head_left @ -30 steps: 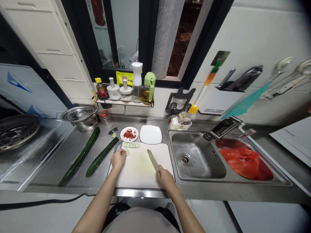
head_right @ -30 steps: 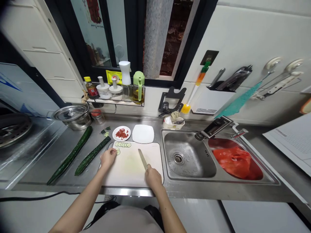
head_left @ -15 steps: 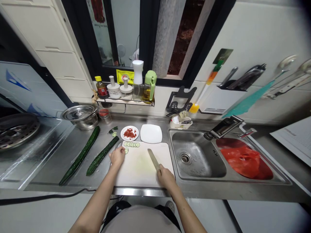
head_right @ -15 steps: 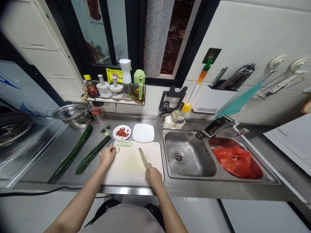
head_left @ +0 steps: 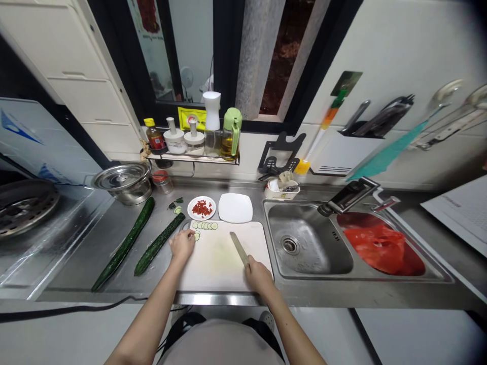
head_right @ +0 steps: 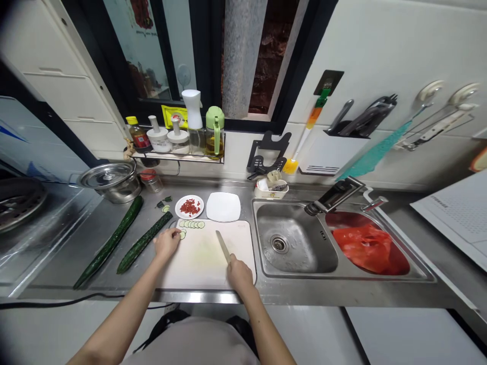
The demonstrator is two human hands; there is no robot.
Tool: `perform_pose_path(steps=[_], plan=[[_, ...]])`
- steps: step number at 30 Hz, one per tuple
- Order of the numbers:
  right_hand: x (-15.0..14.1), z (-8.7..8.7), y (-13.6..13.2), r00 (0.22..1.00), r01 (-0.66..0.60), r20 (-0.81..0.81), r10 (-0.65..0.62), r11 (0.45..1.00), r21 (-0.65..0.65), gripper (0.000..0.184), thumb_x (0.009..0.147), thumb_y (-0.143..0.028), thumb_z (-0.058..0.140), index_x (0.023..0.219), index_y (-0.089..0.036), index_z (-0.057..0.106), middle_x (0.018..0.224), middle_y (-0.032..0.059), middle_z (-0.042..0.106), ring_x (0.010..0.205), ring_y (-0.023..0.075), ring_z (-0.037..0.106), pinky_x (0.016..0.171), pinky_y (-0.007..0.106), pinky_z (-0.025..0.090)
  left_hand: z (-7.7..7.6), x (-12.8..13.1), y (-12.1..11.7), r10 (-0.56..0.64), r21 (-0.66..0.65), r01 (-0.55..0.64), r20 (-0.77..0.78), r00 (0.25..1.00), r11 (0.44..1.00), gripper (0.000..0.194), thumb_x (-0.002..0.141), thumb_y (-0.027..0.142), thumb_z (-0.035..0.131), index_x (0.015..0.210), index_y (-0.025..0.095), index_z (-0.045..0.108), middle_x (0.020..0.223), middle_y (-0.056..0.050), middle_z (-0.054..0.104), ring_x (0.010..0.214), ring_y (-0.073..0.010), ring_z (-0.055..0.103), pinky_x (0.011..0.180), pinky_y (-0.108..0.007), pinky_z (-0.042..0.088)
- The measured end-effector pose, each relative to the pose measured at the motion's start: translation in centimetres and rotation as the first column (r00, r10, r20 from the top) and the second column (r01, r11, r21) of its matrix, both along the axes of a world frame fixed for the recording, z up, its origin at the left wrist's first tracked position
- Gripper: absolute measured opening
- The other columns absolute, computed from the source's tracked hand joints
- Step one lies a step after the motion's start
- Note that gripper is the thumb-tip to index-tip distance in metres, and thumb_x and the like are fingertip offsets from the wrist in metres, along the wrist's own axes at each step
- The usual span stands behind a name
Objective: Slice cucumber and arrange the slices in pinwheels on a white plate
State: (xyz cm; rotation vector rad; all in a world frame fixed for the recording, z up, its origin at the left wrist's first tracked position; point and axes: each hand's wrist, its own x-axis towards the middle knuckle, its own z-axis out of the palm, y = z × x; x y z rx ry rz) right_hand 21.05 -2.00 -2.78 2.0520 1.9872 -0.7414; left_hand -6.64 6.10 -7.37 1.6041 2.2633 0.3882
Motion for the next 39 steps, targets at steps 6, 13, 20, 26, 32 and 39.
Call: perform_pose_path(steps=[6,13,20,26,32,39], plan=[[-0.2,0.3,0.2,1.000,-0.007,0.005,0.008,1.000,-0.019,0.032,0.093,-0.022,0.032,0.118,-0.018,0.052,0.102,0.0127,0.069,0.094,0.0234,0.065,0.070,0.029,0.038,0.6,1.8,0.6,0.029,0.062,-0.030,0.019,0.999,0.998,0.028,0.085,0.030,0.048,0.103,0.028,0.069,0.107,-0.007,0.069,0.104,-0.0277,0.057,0.090,-0.043,0.035],[-0.3,0.4,0.3,1.000,0.000,0.012,0.001,1.000,-0.026,0.030,0.093,-0.021,0.034,0.116,-0.019,0.052,0.100,0.0122,0.069,0.092,0.0226,0.065,0.070,0.029,0.038,1.2,5.5,2.3,-0.110,0.040,0.110,-0.009,0.994,0.993,0.033,0.087,0.033,0.047,0.114,0.029,0.066,0.114,-0.009,0.066,0.109,-0.0282,0.054,0.091,-0.043,0.033],[-0.4,0.1,0.0,1.000,-0.003,0.010,0.003,1.000,-0.002,0.031,0.092,-0.019,0.034,0.116,-0.018,0.052,0.097,0.0124,0.069,0.091,0.0232,0.065,0.072,0.030,0.040,0.4,7.2,3.6,-0.204,0.020,0.207,-0.101,0.974,0.978,0.035,0.087,0.031,0.046,0.115,0.027,0.066,0.112,-0.011,0.063,0.109,-0.0293,0.052,0.091,-0.044,0.033],[-0.4,-0.1,0.0,1.000,-0.004,0.012,0.004,1.000,-0.007,0.031,0.092,-0.018,0.033,0.117,-0.018,0.052,0.098,0.0129,0.068,0.093,0.0233,0.065,0.073,0.031,0.041,0.0,7.3,4.0,-0.194,0.010,0.196,-0.106,0.975,0.981,0.031,0.086,0.026,0.048,0.111,0.026,0.067,0.116,-0.011,0.062,0.111,-0.0296,0.053,0.092,-0.044,0.033],[-0.5,0.0,0.0,1.000,-0.013,0.022,0.013,1.000,-0.003,0.030,0.092,-0.017,0.034,0.116,-0.018,0.051,0.099,0.0124,0.069,0.093,0.0232,0.065,0.072,0.030,0.040,0.3,7.2,4.4,-0.190,-0.003,0.190,-0.076,0.979,0.982,0.027,0.083,0.023,0.052,0.107,0.024,0.064,0.116,-0.011,0.062,0.112,-0.0291,0.053,0.093,-0.042,0.033],[-0.5,0.3,-0.1,1.000,-0.006,0.012,0.006,1.000,-0.004,0.031,0.092,-0.017,0.034,0.117,-0.018,0.051,0.102,0.0132,0.068,0.094,0.0239,0.065,0.073,0.031,0.041,1.2,6.9,3.6,-0.208,-0.025,0.209,0.043,0.977,0.978,0.025,0.085,0.017,0.044,0.101,0.024,0.062,0.102,-0.005,0.070,0.100,-0.0228,0.060,0.091,-0.039,0.034]])
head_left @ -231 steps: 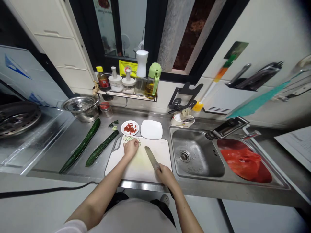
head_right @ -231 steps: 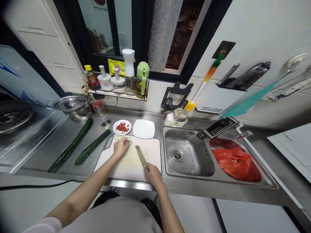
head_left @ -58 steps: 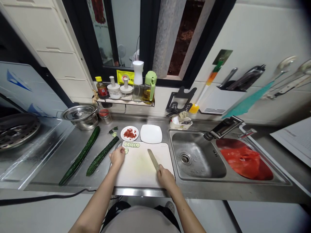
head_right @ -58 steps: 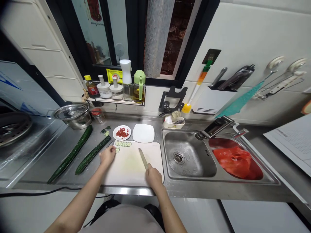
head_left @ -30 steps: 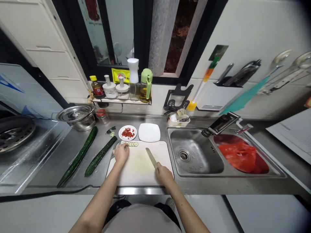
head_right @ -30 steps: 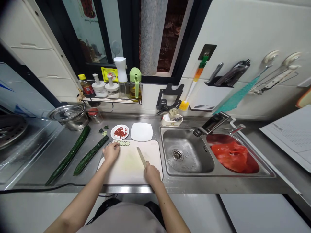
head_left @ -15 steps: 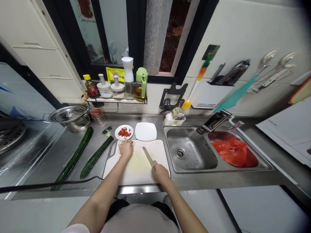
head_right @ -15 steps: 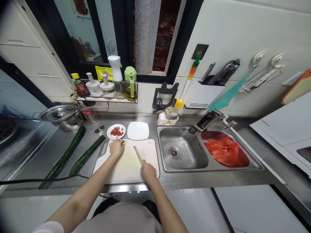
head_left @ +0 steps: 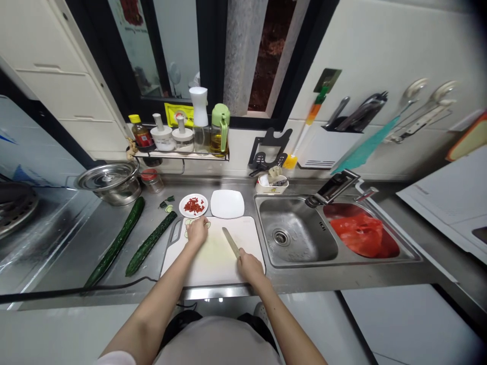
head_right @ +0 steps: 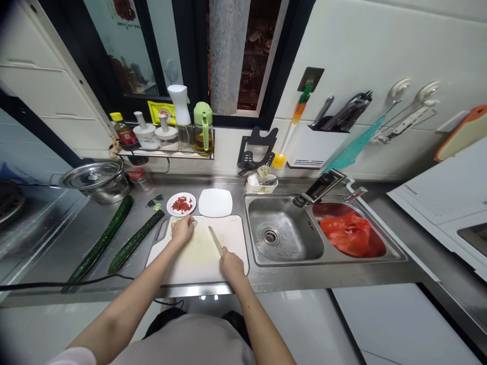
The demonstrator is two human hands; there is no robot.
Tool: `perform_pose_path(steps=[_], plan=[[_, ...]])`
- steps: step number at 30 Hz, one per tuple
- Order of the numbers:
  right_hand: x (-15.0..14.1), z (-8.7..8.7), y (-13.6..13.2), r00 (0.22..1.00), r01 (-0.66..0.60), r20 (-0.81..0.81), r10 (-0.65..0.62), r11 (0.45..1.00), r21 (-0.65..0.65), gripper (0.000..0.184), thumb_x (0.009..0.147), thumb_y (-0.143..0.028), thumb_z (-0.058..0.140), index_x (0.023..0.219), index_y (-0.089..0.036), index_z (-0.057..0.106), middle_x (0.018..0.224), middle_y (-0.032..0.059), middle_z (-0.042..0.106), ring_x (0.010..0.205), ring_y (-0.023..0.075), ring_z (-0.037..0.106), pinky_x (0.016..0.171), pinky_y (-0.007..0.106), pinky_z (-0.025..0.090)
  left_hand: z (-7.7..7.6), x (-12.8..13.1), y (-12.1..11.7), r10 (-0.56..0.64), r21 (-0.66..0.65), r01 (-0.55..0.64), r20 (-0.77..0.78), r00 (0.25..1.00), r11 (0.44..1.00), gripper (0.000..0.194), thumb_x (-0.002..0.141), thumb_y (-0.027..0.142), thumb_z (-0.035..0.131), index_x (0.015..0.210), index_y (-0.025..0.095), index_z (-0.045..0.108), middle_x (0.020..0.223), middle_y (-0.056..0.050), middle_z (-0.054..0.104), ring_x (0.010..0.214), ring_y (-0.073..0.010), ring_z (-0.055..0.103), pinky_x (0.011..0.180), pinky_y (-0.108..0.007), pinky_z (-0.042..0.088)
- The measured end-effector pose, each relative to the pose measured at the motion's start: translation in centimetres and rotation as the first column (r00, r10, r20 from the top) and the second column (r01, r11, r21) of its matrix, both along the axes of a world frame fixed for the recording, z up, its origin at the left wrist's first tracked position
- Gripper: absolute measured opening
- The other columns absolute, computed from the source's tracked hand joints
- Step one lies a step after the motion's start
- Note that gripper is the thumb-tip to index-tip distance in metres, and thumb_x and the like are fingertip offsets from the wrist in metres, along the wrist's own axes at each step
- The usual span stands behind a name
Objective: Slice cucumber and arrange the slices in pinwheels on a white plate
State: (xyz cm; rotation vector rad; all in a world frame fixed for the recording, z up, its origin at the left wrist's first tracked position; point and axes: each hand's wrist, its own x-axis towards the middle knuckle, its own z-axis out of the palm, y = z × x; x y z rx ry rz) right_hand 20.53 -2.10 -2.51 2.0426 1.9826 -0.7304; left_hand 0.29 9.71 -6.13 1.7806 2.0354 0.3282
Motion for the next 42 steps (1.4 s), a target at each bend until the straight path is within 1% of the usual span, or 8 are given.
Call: perform_pose_path(steps=[3,6,9,13,16,21,26,42], plan=[[0.1,-0.3,0.0,1.000,-0.004,-0.005,0.004,1.000,0.010,0.030,0.091,-0.018,0.034,0.116,-0.018,0.052,0.100,0.0125,0.068,0.093,0.0235,0.065,0.072,0.030,0.040,0.4,-0.7,-0.8,-0.117,-0.097,0.122,0.053,0.992,0.988,0.025,0.083,0.019,0.046,0.098,0.025,0.065,0.099,-0.002,0.072,0.096,-0.0201,0.062,0.090,-0.036,0.036],[0.2,-0.5,0.0,1.000,-0.011,-0.005,0.011,1.000,0.027,0.030,0.091,-0.018,0.034,0.115,-0.018,0.052,0.099,0.0121,0.069,0.092,0.0237,0.065,0.070,0.030,0.040,0.7,-1.3,-1.6,-0.267,-0.147,0.276,0.076,0.961,0.950,0.024,0.077,0.015,0.052,0.091,0.026,0.068,0.094,0.000,0.073,0.092,-0.0189,0.062,0.089,-0.034,0.038],[0.2,-0.3,0.1,1.000,-0.015,-0.007,0.015,1.000,0.016,0.030,0.091,-0.018,0.035,0.115,-0.018,0.052,0.098,0.0120,0.069,0.091,0.0234,0.065,0.069,0.030,0.040,0.9,-1.5,-2.1,-0.311,-0.128,0.317,0.068,0.948,0.940,0.026,0.074,0.013,0.052,0.088,0.026,0.070,0.095,-0.001,0.073,0.098,-0.0203,0.062,0.093,-0.035,0.036],[0.2,0.2,0.1,1.000,-0.008,-0.005,0.008,1.000,0.003,0.030,0.092,-0.018,0.034,0.117,-0.018,0.051,0.100,0.0124,0.069,0.092,0.0231,0.065,0.070,0.030,0.040,0.9,-1.9,-2.7,-0.292,-0.095,0.294,0.033,0.956,0.951,0.028,0.078,0.015,0.051,0.097,0.026,0.070,0.104,-0.005,0.071,0.107,-0.0236,0.058,0.096,-0.039,0.034],[0.0,0.3,-0.3,1.000,-0.018,-0.001,0.018,1.000,0.017,0.030,0.093,-0.019,0.032,0.116,-0.018,0.051,0.099,0.0125,0.069,0.092,0.0233,0.065,0.071,0.030,0.040,0.5,-2.6,-3.4,-0.211,-0.047,0.210,-0.019,0.977,0.976,0.028,0.082,0.018,0.048,0.098,0.026,0.069,0.108,-0.006,0.070,0.109,-0.0250,0.057,0.094,-0.041,0.034],[-1.2,0.2,-1.9,0.996,-0.088,-0.014,0.088,0.996,0.033,0.028,0.095,-0.021,0.031,0.113,-0.018,0.052,0.097,0.0120,0.069,0.091,0.0238,0.065,0.073,0.031,0.040,0.0,-3.2,-4.8,-0.117,-0.017,0.117,-0.042,0.992,0.993,0.026,0.084,0.023,0.048,0.097,0.026,0.070,0.103,-0.007,0.069,0.107,-0.0260,0.057,0.091,-0.041,0.034],[-2.4,0.6,-2.9,0.988,-0.157,-0.010,0.157,0.988,-0.003,0.026,0.094,-0.019,0.033,0.112,-0.019,0.050,0.096,0.0113,0.069,0.090,0.0236,0.065,0.072,0.031,0.040,-0.5,-2.8,-5.7,-0.113,-0.034,0.113,-0.013,0.993,0.993,0.025,0.084,0.030,0.054,0.104,0.028,0.069,0.101,-0.007,0.069,0.107,-0.0269,0.056,0.091,-0.041,0.033],[-2.7,1.1,-2.4,0.976,-0.218,0.018,0.219,0.976,-0.016,0.028,0.091,-0.016,0.033,0.113,-0.017,0.052,0.096,0.0133,0.069,0.093,0.0255,0.065,0.072,0.032,0.042,-0.9,-2.4,-5.7,-0.121,-0.045,0.122,0.030,0.992,0.991,0.028,0.085,0.030,0.051,0.107,0.029,0.068,0.105,-0.007,0.067,0.107,-0.0265,0.053,0.090,-0.042,0.030]])
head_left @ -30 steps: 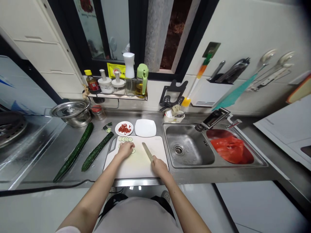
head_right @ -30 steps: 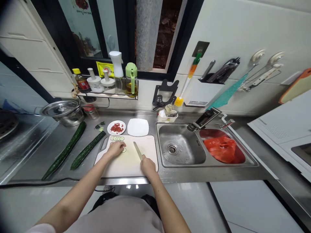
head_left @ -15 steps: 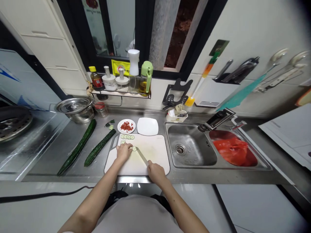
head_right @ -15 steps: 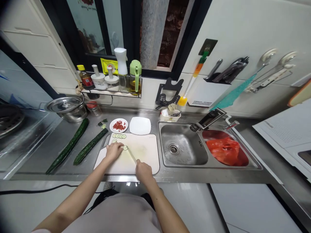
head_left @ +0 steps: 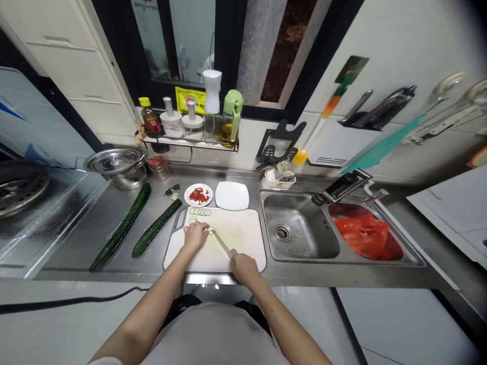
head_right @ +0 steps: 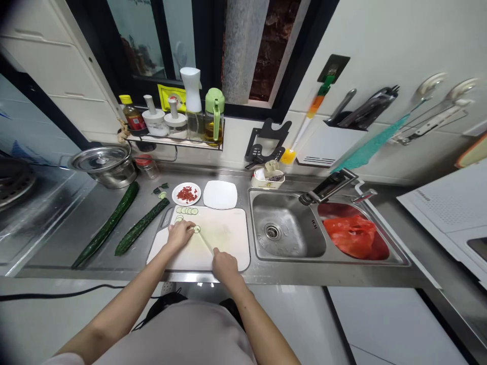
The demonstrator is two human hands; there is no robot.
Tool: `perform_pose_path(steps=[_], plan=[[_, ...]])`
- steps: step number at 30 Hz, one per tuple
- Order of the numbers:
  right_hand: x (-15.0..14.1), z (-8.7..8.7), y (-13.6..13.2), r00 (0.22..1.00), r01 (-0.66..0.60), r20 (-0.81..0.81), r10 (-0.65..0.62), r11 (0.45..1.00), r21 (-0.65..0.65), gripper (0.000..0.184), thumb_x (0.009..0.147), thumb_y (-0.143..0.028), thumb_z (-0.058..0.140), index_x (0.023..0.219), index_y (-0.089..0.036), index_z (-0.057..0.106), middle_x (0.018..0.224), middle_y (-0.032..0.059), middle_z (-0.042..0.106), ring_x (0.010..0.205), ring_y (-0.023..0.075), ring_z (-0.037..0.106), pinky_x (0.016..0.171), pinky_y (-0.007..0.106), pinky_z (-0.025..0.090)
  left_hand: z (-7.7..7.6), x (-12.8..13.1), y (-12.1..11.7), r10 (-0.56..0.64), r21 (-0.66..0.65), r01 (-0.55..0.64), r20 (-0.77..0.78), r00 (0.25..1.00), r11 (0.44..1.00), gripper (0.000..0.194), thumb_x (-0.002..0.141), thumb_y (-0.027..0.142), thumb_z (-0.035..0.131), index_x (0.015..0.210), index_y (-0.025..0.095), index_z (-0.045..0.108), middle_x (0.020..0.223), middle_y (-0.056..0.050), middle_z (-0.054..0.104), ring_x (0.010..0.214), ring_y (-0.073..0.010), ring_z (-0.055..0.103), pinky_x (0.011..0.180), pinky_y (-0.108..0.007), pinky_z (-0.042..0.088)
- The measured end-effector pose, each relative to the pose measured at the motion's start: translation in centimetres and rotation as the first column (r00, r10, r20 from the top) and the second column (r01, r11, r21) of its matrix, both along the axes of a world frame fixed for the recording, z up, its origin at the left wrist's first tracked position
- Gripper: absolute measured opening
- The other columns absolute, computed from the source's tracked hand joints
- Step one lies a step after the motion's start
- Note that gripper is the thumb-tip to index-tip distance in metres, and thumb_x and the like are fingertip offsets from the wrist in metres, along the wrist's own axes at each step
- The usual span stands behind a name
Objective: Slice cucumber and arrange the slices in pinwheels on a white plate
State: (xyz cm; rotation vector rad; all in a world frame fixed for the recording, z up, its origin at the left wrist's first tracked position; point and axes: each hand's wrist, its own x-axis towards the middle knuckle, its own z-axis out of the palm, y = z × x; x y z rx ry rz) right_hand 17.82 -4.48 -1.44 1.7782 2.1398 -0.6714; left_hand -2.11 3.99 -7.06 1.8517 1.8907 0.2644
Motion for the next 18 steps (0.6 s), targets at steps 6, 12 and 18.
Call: perform_pose_path(steps=[6,12,18], plan=[[-0.4,0.1,0.1,1.000,-0.019,0.012,0.019,0.999,-0.031,0.029,0.089,-0.013,0.034,0.113,-0.015,0.051,0.097,0.0152,0.069,0.093,0.0273,0.066,0.071,0.033,0.043,-0.1,-0.1,0.2,0.004,-0.008,-0.004,-0.002,1.000,1.000,0.027,0.085,0.030,0.052,0.106,0.029,0.068,0.105,-0.006,0.067,0.107,-0.0270,0.053,0.090,-0.042,0.029],[0.1,0.6,1.1,0.999,-0.053,-0.003,0.053,0.997,-0.061,0.030,0.088,-0.012,0.036,0.114,-0.015,0.051,0.098,0.0156,0.068,0.094,0.0275,0.066,0.070,0.033,0.044,-0.1,0.0,0.4,0.010,-0.030,-0.010,0.001,1.000,1.000,0.026,0.084,0.030,0.053,0.104,0.029,0.069,0.104,-0.006,0.068,0.106,-0.0269,0.053,0.088,-0.041,0.030],[0.0,0.7,1.6,0.998,-0.066,0.012,0.067,0.995,-0.079,0.032,0.086,-0.010,0.037,0.115,-0.015,0.050,0.099,0.0160,0.068,0.094,0.0273,0.066,0.070,0.033,0.045,-0.3,0.2,0.4,0.031,-0.030,-0.031,0.007,0.999,0.999,0.025,0.084,0.029,0.053,0.104,0.029,0.069,0.103,-0.006,0.068,0.106,-0.0270,0.053,0.089,-0.043,0.030]])
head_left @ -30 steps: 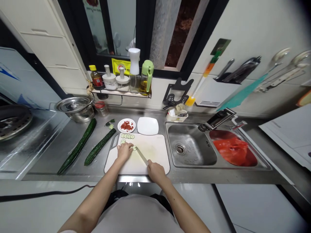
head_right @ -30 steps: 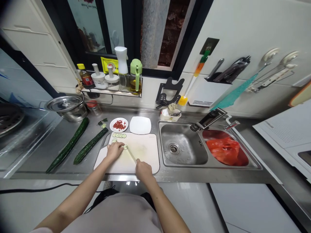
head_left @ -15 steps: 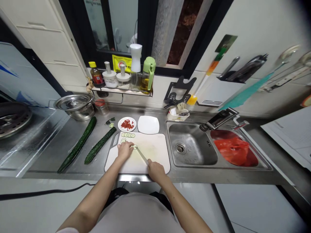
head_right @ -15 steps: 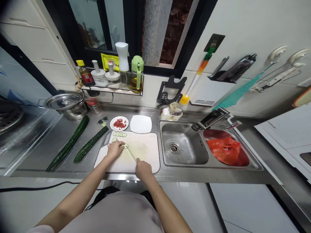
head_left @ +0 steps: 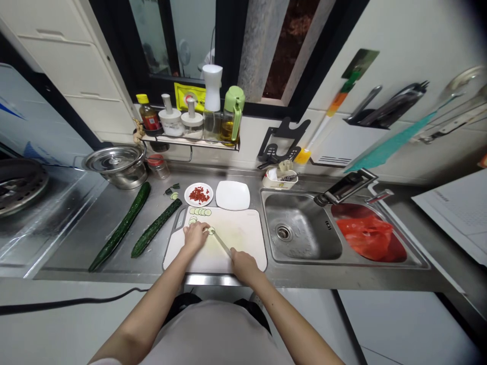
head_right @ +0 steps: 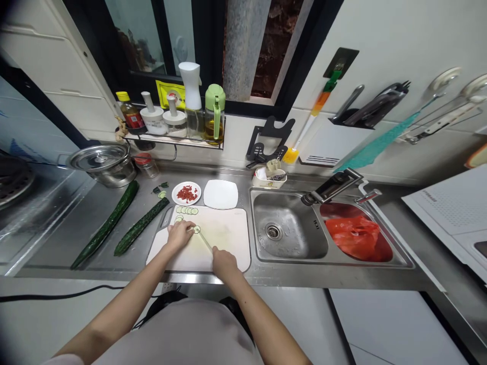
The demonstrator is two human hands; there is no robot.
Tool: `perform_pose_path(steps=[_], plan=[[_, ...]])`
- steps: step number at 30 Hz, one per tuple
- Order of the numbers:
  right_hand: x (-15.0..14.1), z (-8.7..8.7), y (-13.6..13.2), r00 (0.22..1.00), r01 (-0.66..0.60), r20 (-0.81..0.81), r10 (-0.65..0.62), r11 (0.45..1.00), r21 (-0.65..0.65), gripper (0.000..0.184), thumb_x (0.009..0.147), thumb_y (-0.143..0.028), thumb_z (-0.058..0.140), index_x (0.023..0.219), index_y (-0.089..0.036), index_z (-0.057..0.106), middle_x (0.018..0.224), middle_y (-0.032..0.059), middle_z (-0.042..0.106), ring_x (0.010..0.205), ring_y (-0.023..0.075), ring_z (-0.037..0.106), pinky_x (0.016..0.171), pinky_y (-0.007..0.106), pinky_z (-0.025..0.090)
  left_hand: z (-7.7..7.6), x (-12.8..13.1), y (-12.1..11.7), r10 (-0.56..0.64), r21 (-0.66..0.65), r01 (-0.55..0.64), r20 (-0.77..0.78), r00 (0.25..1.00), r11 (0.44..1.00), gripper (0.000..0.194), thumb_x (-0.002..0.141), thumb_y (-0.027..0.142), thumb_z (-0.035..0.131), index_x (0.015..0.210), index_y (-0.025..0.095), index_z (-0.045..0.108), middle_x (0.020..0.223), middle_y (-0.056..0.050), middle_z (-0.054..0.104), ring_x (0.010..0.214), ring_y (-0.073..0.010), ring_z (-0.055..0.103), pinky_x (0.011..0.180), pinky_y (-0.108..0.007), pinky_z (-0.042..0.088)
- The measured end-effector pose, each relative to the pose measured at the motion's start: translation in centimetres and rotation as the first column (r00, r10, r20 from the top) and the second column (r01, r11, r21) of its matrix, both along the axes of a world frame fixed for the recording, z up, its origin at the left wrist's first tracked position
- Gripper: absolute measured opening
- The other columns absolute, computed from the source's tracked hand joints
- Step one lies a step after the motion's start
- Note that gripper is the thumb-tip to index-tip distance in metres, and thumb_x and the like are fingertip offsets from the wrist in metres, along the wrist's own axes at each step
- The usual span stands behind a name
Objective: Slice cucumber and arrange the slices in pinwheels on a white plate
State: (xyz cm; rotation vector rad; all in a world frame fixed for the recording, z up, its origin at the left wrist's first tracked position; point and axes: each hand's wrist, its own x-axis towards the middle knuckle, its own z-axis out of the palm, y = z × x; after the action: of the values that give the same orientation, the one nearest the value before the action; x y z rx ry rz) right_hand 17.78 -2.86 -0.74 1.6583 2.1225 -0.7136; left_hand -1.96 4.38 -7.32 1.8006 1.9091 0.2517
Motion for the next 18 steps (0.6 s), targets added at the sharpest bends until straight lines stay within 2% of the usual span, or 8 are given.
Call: perform_pose_path(steps=[18], plan=[[-1.3,-0.1,0.5,1.000,0.011,0.010,-0.011,1.000,-0.002,0.034,0.086,-0.008,0.038,0.118,-0.015,0.049,0.101,0.0164,0.067,0.096,0.0256,0.066,0.072,0.032,0.047,0.1,0.0,-0.1,0.013,-0.007,-0.013,0.014,1.000,1.000,0.026,0.083,0.029,0.053,0.104,0.030,0.068,0.104,-0.005,0.069,0.107,-0.0264,0.053,0.089,-0.042,0.030]])
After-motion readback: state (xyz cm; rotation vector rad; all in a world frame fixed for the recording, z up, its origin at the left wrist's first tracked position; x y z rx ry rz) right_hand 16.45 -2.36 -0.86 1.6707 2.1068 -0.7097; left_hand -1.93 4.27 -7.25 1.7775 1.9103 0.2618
